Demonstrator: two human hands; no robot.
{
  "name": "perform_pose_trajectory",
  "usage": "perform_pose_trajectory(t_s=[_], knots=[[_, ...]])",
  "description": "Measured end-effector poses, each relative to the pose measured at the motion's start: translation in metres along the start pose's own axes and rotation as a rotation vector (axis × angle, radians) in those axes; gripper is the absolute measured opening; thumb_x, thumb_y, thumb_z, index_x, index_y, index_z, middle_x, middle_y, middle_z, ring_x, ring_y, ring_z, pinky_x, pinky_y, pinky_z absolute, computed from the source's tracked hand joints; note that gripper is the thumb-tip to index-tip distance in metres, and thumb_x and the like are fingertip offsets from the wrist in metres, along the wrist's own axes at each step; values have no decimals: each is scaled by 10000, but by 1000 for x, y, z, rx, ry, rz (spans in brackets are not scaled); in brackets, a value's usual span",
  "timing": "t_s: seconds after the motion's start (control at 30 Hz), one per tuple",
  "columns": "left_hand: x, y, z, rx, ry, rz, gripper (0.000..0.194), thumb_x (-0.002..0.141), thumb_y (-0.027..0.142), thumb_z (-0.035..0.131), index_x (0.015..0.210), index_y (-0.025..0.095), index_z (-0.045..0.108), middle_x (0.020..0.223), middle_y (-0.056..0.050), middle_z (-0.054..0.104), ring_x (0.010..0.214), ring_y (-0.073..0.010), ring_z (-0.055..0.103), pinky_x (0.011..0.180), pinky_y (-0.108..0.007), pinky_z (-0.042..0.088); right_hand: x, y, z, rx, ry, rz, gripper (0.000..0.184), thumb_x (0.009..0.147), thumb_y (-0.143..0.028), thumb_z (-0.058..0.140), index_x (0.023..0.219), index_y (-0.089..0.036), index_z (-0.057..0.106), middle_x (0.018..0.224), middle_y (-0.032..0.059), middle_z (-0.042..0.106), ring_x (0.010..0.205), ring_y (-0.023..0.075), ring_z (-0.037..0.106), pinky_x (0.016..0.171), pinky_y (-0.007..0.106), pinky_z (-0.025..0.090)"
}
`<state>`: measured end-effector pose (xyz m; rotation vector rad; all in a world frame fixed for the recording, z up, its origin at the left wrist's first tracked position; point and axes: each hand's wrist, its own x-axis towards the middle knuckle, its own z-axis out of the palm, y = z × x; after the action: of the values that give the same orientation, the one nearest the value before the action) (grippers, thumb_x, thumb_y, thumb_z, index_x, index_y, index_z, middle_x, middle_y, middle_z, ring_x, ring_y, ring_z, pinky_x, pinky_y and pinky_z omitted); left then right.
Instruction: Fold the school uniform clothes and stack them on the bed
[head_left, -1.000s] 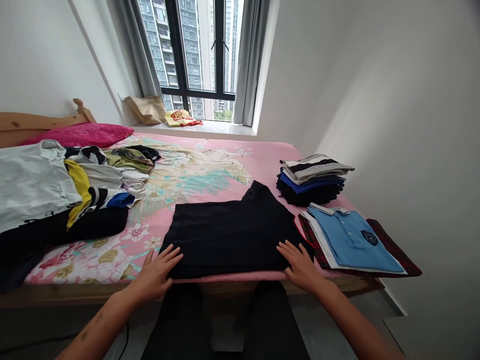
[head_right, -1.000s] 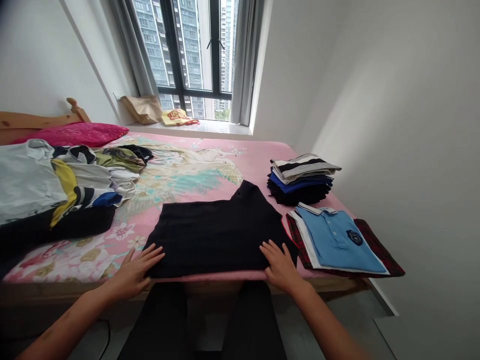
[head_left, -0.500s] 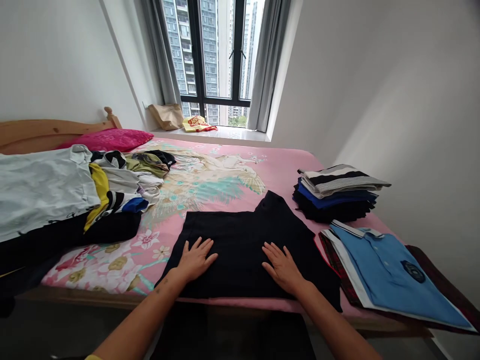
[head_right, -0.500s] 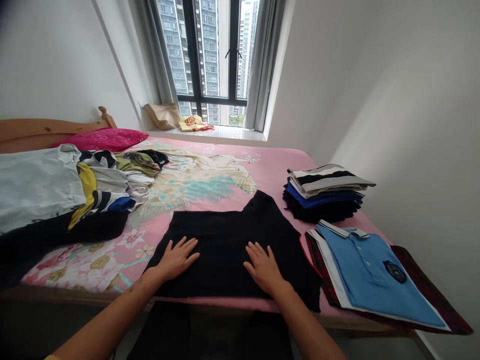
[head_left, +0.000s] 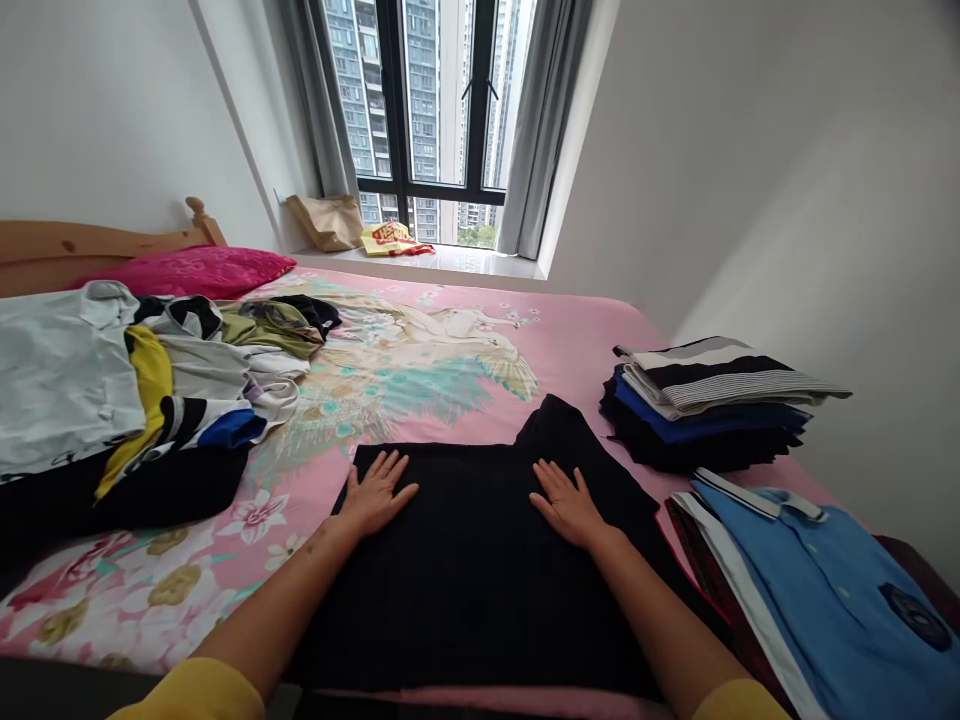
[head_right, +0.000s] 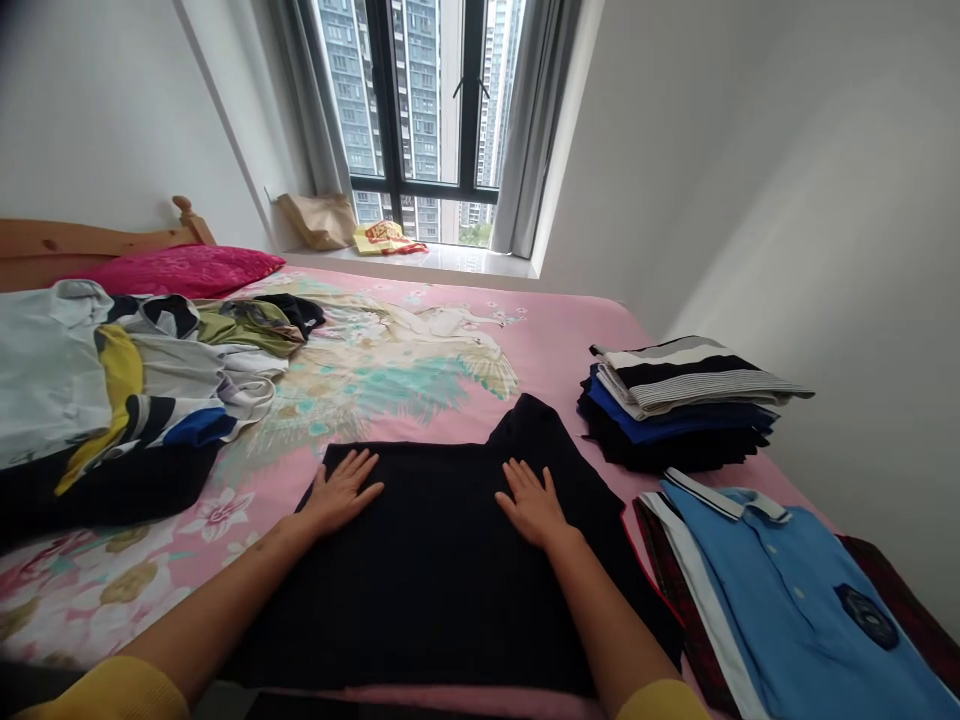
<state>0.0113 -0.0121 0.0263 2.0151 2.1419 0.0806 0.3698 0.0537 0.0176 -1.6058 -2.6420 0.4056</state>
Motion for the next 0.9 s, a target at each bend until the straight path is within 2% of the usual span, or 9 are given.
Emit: perform_pose_trajectory(t_s=[0.13, 0.23, 0.33, 0.43, 0.53, 0.63, 0.73, 0.83, 0.9], knots=[[29, -19, 5, 5, 40, -110, 661, 866, 604, 255, 1442, 279, 254, 1531, -29, 198, 1414, -265, 121, 1071, -636, 76, 30, 17, 9, -28, 115, 72, 661, 904, -574, 224, 1441, -192, 263, 1503, 53, 249, 1397, 217, 152, 1118, 509, -8], [38, -23, 13, 33, 108, -150, 635, 875, 575, 268, 1431, 271, 291, 1528, -32, 214, 1407, -265, 155, 1084, -614, 68, 46, 20, 11, 31, 253, 83, 542, 902, -506, 303, 1329, -204, 446, 1401, 74, 428, 1312, 230, 324, 1090, 490, 141], [39, -24, 20, 48, 168, -149, 606, 883, 552, 276, 1420, 276, 318, 1522, -32, 236, 1401, -257, 180, 1097, -586, 49, 61, 29, -1, 153, 527, 200, 432, 881, -497, 347, 1044, -190, 603, 1111, 95, 606, 1060, 222, 514, 953, 389, 345], [37, -25, 22, 44, 204, -135, 592, 882, 543, 295, 1410, 279, 339, 1508, -30, 277, 1393, -254, 205, 1105, -569, 45, 85, 41, -24, 243, 773, 422, 462, 828, -570, 399, 953, -167, 585, 942, 112, 614, 943, 249, 532, 862, 382, 391], [35, -24, 21, 30, 232, -142, 573, 880, 528, 321, 1397, 285, 365, 1498, -28, 304, 1385, -254, 227, 1108, -559, 51, 116, 47, -52, 363, 694, 542, 484, 715, -618, 524, 880, -169, 599, 867, 127, 621, 905, 304, 544, 812, 437, 401], [35, -25, 21, 24, 246, -139, 555, 875, 511, 349, 1381, 289, 390, 1488, -20, 326, 1379, -247, 243, 1113, -545, 55, 136, 36, -77, 449, 613, 514, 368, 702, -545, 557, 755, -184, 605, 758, 106, 625, 797, 282, 572, 751, 414, 424], [35, -26, 23, 20, 265, -132, 548, 871, 509, 359, 1369, 286, 407, 1480, -19, 343, 1376, -244, 251, 1117, -535, 59, 116, 14, -86, 467, 724, 374, 313, 810, -473, 440, 866, -203, 589, 853, 62, 638, 825, 210, 577, 789, 339, 433], [35, -27, 24, 15, 279, -127, 546, 870, 512, 358, 1365, 287, 413, 1474, -26, 355, 1370, -249, 263, 1118, -533, 51, 54, -5, -69, 416, 884, 69, 249, 822, -429, 482, 868, -198, 563, 863, 47, 616, 841, 188, 560, 817, 322, 429], [36, -27, 25, 15, 280, -126, 549, 872, 512, 353, 1368, 284, 409, 1475, -32, 353, 1368, -252, 266, 1117, -536, 45, 4, -12, -47, 343, 769, -113, 187, 808, -377, 525, 767, -197, 555, 753, 31, 580, 756, 176, 543, 747, 310, 439]])
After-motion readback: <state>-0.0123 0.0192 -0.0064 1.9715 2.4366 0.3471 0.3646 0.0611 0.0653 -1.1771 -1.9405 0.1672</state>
